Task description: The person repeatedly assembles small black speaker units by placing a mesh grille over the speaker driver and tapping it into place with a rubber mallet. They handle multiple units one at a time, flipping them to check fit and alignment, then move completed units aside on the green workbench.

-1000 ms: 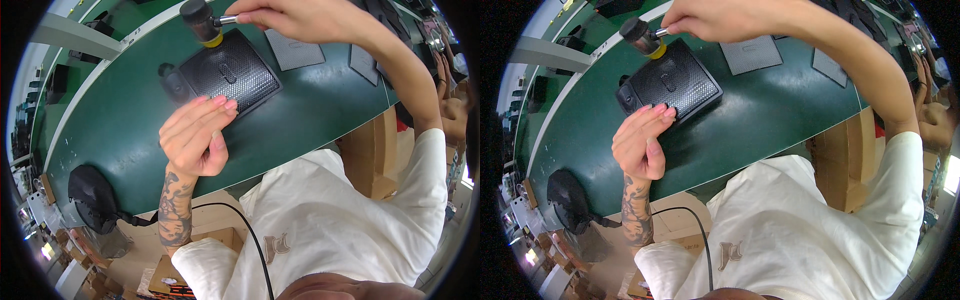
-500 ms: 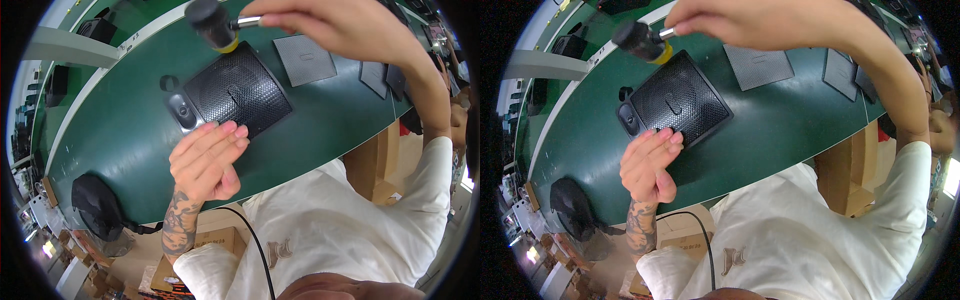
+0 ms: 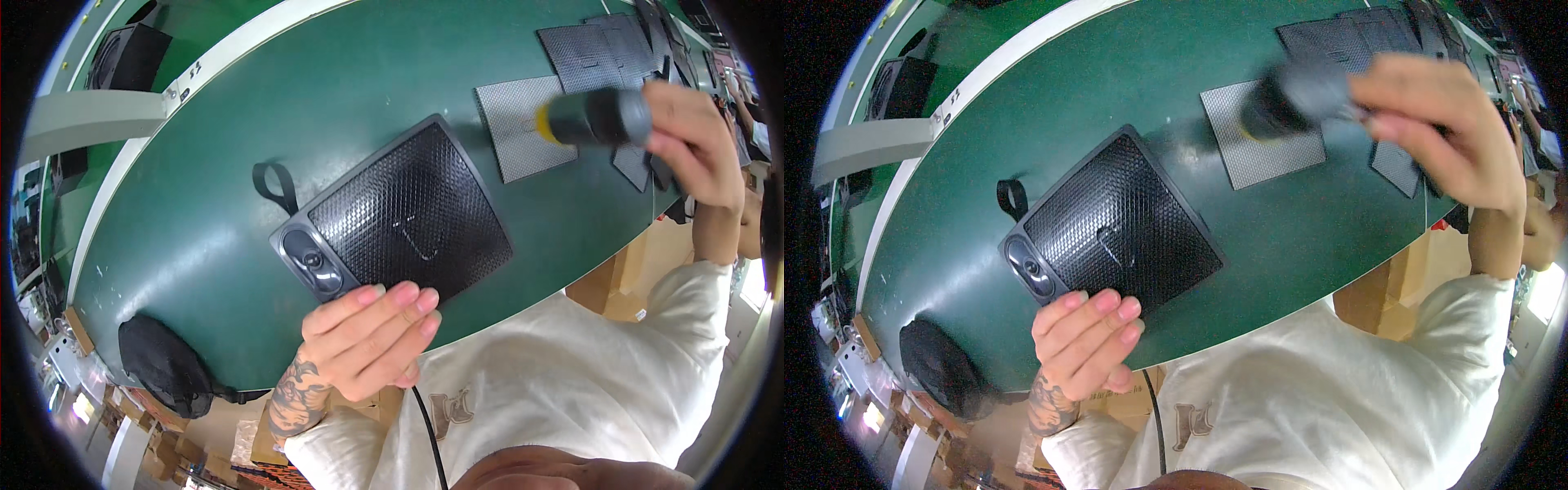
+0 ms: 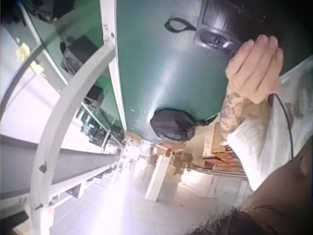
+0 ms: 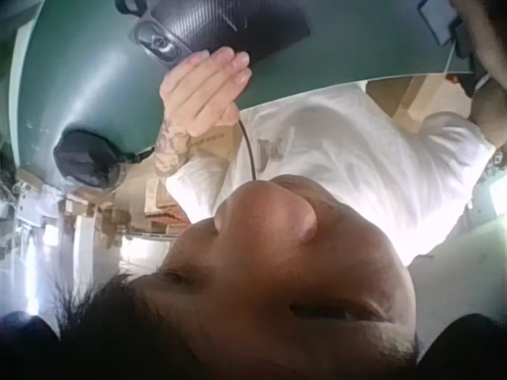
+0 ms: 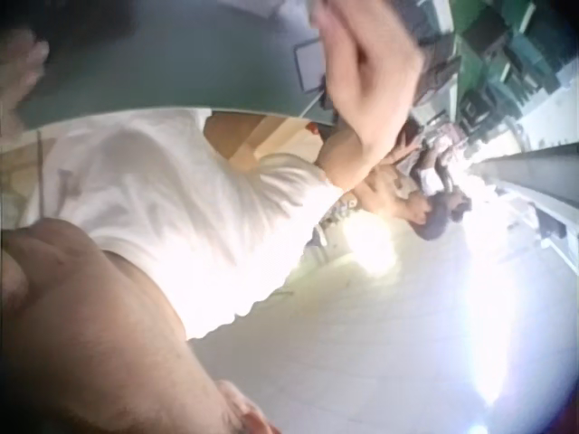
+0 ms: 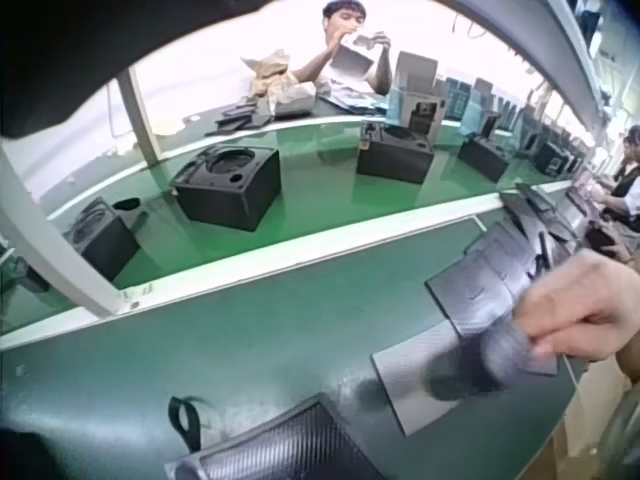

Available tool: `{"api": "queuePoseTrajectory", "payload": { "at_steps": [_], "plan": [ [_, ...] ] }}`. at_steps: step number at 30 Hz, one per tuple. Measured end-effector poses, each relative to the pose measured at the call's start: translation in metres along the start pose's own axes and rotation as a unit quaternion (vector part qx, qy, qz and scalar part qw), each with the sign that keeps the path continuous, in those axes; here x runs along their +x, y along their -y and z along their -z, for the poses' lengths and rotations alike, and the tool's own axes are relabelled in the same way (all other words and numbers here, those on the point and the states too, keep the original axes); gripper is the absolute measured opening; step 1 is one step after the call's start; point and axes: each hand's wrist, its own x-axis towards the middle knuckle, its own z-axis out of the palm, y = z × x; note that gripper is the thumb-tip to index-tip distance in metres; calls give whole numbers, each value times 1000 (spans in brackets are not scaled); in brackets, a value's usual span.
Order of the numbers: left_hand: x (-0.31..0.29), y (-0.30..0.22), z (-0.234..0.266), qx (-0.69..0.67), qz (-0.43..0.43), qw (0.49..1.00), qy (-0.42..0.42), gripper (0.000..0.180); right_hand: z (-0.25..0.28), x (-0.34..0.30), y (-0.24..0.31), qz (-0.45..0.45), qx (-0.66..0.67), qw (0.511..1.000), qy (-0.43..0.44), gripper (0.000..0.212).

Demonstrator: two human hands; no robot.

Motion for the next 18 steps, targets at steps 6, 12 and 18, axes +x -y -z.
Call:
{"api": "queuePoseTrajectory", "payload": {
  "at_steps": [6, 12, 18],
  "plan": [
    [4, -6, -5, -4, 37, 999, -30, 26, -44, -75, -18, -49, 163, 983, 75, 24],
    [10, -3, 3, -19, 49, 998, -17, 26, -94, -109, 13, -111, 111, 985, -67, 28],
    [5, 4, 4, 46, 3, 992, -117, 34, -135, -105, 14, -102, -31, 979, -176, 31]
  ]
}}
